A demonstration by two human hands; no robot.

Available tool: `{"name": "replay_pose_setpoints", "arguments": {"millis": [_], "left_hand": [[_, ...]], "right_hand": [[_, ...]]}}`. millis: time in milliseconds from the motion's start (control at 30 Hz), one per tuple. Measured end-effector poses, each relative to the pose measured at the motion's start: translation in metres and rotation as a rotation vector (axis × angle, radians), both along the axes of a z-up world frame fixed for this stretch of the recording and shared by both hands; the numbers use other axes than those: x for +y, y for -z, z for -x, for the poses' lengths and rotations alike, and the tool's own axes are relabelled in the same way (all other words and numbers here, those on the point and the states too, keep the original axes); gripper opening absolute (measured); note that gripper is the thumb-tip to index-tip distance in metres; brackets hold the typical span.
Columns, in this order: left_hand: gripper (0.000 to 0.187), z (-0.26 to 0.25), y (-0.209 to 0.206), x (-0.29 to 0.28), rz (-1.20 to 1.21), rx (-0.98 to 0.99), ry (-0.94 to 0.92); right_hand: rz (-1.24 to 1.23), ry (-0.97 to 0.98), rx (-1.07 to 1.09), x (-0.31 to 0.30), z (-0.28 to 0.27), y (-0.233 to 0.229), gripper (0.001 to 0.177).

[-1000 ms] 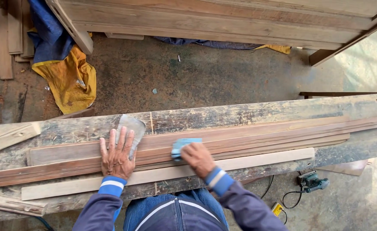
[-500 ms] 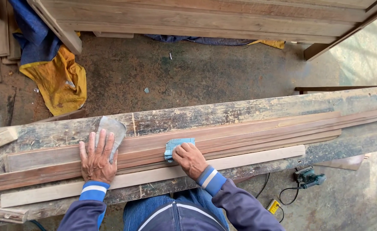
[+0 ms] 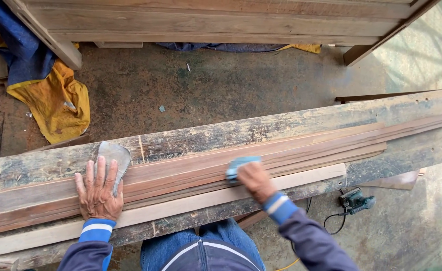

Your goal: The person sands and wipes long wooden strips on a workbench.

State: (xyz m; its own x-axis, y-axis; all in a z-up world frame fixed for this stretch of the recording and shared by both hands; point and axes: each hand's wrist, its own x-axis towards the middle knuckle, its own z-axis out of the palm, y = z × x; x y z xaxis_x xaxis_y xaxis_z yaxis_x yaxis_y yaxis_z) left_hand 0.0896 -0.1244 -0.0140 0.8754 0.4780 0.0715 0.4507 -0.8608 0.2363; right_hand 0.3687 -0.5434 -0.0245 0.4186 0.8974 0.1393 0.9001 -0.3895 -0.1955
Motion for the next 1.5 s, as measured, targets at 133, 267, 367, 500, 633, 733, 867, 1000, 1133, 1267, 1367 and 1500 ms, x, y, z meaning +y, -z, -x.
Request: {"name": "replay_pose_setpoints", "arguments": {"millis": [133,267,367,500,633,733,867,1000,1133,1267,1367,1500], "left_hand": [[0.062,0.002,0.004,0.002,0.008,-0.013,-0.004],[0.061,0.002,0.002,0.001,0.001,-0.014,-0.001],[0.062,0.002,0.002,0.001,0.001,-0.008,-0.008],[0.061,0.002,0.002,-0.001,-0.015,-0.008,-0.012],[0.061,0.004,0.004,0.002,-0.009,-0.01,-0.01],[0.062,0.003,0.0,-0.001,-0.013,-0.009,-0.004],[0.062,0.002,0.0,-0.001,-0.011,-0.007,-0.012],[0.062,0.003,0.001,-0.001,-0.01,-0.002,-0.02],[0.062,0.003,0.0,-0.002,-0.014,0.004,-0.017],[0.063,0.002,0.0,-0.001,-0.013,-0.008,-0.016],[0.063,0.002,0.001,-0.002,-0.013,-0.003,-0.013],[0.063,0.002,0.0,0.0,-0.029,-0.007,-0.017]], "right_hand": [[-0.085,-0.126,-0.045,0.008,-0.004,0.01,0.02],[0.015,0.063,-0.129,-0.08,-0.077,-0.006,0.03],[0.03,0.108,-0.06,-0.075,-0.069,-0.014,0.024],[-0.076,0.005,-0.053,-0.004,-0.012,0.001,0.022],[-0.065,-0.193,0.067,0.033,-0.002,-0.018,0.024],[0.023,-0.098,-0.055,-0.055,-0.061,-0.008,0.028],[0.032,0.072,-0.203,-0.132,-0.111,-0.009,0.028],[0.017,0.142,-0.124,-0.096,-0.076,0.01,0.024],[-0.029,-0.03,-0.043,-0.02,-0.025,0.007,0.028],[-0.014,-0.141,-0.081,-0.08,-0.076,0.004,0.03],[0.022,0.046,-0.148,-0.135,-0.114,-0.016,0.03],[-0.003,0.165,-0.123,-0.126,-0.109,0.0,0.026]]}}
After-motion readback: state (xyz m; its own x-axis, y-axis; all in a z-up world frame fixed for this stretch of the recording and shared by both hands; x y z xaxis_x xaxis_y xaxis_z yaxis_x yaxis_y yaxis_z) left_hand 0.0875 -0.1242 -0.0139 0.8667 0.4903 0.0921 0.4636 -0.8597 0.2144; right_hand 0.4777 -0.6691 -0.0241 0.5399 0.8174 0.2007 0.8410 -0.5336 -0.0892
